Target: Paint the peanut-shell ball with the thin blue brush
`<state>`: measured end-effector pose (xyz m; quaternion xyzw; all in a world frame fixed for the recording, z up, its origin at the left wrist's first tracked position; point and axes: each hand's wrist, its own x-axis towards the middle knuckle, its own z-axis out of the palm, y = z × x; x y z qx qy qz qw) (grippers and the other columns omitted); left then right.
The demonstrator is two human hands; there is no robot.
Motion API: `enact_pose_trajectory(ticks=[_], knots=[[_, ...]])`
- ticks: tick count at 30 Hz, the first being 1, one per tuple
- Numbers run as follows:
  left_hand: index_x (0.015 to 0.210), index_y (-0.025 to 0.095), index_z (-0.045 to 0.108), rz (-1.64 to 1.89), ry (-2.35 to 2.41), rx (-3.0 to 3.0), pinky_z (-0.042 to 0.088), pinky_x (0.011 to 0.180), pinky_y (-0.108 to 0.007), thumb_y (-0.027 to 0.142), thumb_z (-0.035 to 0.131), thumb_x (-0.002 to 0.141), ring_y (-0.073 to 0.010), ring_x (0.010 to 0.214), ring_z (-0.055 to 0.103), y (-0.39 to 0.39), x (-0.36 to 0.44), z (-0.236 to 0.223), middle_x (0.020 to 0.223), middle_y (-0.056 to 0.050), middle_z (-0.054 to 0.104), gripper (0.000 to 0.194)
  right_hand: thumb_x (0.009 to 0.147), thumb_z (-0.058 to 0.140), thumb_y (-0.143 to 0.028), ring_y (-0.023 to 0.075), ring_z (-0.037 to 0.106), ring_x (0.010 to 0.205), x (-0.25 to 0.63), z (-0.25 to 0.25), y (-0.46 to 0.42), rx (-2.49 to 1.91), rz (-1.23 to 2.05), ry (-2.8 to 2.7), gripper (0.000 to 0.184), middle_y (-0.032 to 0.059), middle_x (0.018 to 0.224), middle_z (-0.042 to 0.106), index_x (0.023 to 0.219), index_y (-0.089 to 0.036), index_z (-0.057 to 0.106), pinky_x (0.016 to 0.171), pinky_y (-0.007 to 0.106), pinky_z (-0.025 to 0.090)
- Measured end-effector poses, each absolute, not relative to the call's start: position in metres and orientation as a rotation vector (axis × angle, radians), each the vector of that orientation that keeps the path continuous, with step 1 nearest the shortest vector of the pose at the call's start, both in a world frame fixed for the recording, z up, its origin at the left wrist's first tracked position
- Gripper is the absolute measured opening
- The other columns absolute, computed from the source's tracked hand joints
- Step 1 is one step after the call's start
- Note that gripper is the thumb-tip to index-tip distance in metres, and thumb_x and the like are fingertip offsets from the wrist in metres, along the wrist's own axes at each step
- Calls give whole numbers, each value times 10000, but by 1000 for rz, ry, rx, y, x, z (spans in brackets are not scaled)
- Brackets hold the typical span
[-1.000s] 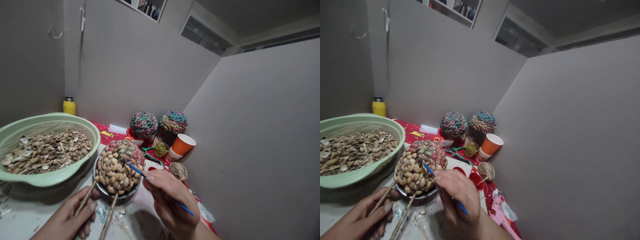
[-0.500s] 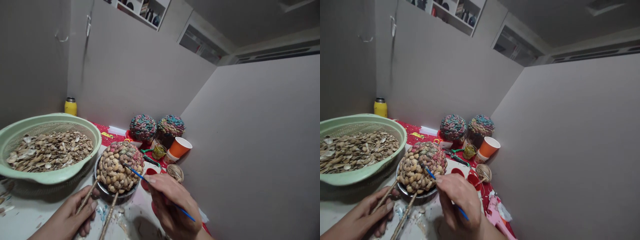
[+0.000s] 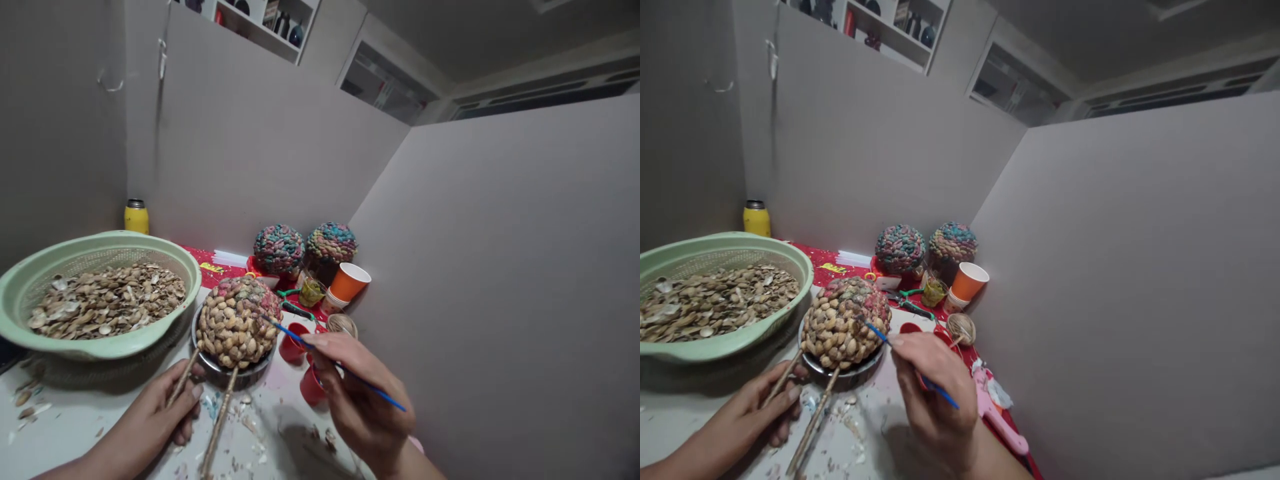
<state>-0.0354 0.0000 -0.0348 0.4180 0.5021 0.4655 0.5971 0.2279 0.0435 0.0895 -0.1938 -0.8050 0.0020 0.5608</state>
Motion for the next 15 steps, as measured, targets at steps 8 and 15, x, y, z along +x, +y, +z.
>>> enact_pose_trajectory(ticks=[8, 15], knots=[[1038, 194, 599, 1084, 1160, 1037, 463, 483, -226, 778, 802, 686, -110, 517, 562, 4, -36, -21, 663, 64, 624, 712, 873, 793, -98, 179, 810, 814, 235, 96, 27, -669, -124, -1439, 289, 9, 935, 822, 1109, -263, 765, 792, 312, 678], [1079, 195, 635, 1088, 1193, 1042, 489, 493, -238, 729, 859, 666, -133, 533, 600, 9, -42, -20, 658, 38, 681, 712, 943, 750, -331, 182, 785, 850, 275, 89, 29, -1008, -74, -1317, 98, 23, 926, 796, 989, -247, 733, 793, 311, 639]])
